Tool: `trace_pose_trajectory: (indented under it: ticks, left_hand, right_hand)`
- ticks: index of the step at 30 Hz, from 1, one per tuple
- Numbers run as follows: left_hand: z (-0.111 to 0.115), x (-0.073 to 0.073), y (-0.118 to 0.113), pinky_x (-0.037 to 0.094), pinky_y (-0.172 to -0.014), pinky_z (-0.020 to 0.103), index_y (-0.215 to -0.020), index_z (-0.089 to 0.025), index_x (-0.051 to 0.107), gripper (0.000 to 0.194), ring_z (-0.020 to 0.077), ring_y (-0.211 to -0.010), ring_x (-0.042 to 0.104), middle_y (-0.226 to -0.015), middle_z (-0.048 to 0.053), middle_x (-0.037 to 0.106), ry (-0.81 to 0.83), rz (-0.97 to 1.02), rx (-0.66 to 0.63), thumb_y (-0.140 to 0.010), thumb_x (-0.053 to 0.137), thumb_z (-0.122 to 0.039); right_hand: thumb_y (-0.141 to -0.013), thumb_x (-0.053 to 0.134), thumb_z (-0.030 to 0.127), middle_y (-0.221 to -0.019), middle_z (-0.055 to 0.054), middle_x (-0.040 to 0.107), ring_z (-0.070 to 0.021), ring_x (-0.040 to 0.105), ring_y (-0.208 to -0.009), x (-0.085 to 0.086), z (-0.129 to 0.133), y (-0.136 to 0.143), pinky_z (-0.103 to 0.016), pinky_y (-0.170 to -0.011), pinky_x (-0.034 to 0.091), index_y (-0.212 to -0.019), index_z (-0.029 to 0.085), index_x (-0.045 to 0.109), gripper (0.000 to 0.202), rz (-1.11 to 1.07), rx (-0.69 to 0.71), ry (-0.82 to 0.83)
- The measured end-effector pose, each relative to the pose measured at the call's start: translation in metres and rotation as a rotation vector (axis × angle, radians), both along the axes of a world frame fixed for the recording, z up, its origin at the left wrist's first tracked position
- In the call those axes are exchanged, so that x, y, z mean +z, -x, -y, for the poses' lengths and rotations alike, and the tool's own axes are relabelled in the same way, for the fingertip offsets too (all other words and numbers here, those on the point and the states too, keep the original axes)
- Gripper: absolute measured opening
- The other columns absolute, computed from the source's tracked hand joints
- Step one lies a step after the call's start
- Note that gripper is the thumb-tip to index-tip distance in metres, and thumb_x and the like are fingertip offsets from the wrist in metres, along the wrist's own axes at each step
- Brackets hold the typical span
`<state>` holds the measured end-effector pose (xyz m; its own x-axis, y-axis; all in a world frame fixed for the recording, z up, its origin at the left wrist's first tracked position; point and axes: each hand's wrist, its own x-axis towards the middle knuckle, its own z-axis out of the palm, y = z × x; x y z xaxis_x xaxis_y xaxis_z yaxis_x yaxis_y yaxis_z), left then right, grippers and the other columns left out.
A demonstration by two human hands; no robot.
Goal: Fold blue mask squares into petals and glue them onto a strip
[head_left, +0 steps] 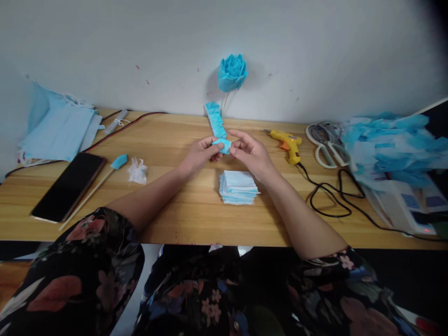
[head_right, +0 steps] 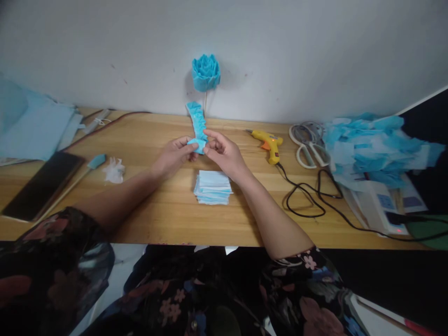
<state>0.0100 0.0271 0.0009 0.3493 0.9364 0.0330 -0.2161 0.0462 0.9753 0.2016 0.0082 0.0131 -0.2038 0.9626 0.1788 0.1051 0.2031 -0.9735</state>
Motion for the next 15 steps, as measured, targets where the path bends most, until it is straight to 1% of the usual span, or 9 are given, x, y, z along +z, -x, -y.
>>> trace_pose_trajectory:
  ticks: [3, 8, 10, 13, 15]
  left_hand:
    - [0.0013, 0.002, 0.0001, 0.044, -0.062, 0.023, -0.08, -0.018, 0.065, 0.036, 0.0086, -0.06, 0.055, -0.067, -0.002, 0.065, -0.012, -0.025, -0.011, -0.079, 0.083, -0.049]
    - [0.0016, 0.0037, -0.0002, 0.044, -0.061, 0.023, -0.077, -0.018, 0.064, 0.047, 0.0089, -0.059, 0.055, -0.067, -0.001, 0.064, -0.035, -0.017, -0.024, -0.083, 0.075, -0.063]
    - [0.0012, 0.0032, -0.0004, 0.044, -0.06, 0.024, -0.077, -0.018, 0.064, 0.045, 0.0091, -0.059, 0.055, -0.067, -0.001, 0.064, -0.039, -0.034, -0.018, -0.082, 0.077, -0.061]
    - [0.0008, 0.0019, -0.0004, 0.044, -0.062, 0.024, -0.075, -0.018, 0.063, 0.037, 0.0091, -0.059, 0.055, -0.066, -0.002, 0.063, -0.058, -0.065, -0.021, -0.077, 0.083, -0.049]
    - [0.0007, 0.0014, -0.0003, 0.045, -0.063, 0.025, -0.075, -0.018, 0.062, 0.033, 0.0092, -0.059, 0.054, -0.066, -0.003, 0.063, -0.065, -0.075, -0.023, -0.077, 0.082, -0.044]
  right_hand:
    - [-0.082, 0.079, 0.043, -0.085, 0.003, 0.067, -0.0145, 0.06, -0.077, -0.0013, -0.0008, 0.0004, -0.03, -0.076, 0.049, -0.134, 0.025, 0.067, 0.056, 0.026, -0.019, -0.011]
    - [-0.082, 0.077, 0.041, -0.081, 0.003, 0.065, -0.0141, 0.058, -0.074, -0.0003, -0.0034, -0.0007, -0.03, -0.073, 0.047, -0.131, 0.024, 0.068, 0.053, 0.018, -0.044, -0.044]
    - [-0.082, 0.076, 0.041, -0.081, 0.003, 0.065, -0.0141, 0.057, -0.074, -0.0003, -0.0039, -0.0008, -0.031, -0.072, 0.047, -0.131, 0.024, 0.068, 0.052, 0.021, -0.057, -0.055]
    - [-0.083, 0.075, 0.04, -0.081, 0.003, 0.065, -0.0141, 0.057, -0.073, -0.0011, -0.0038, -0.0005, -0.031, -0.072, 0.047, -0.132, 0.025, 0.068, 0.052, 0.037, -0.067, -0.058]
    - [-0.082, 0.074, 0.039, -0.08, 0.004, 0.066, -0.0139, 0.057, -0.072, -0.0015, -0.0034, 0.0, -0.031, -0.071, 0.046, -0.132, 0.024, 0.068, 0.052, 0.043, -0.068, -0.059]
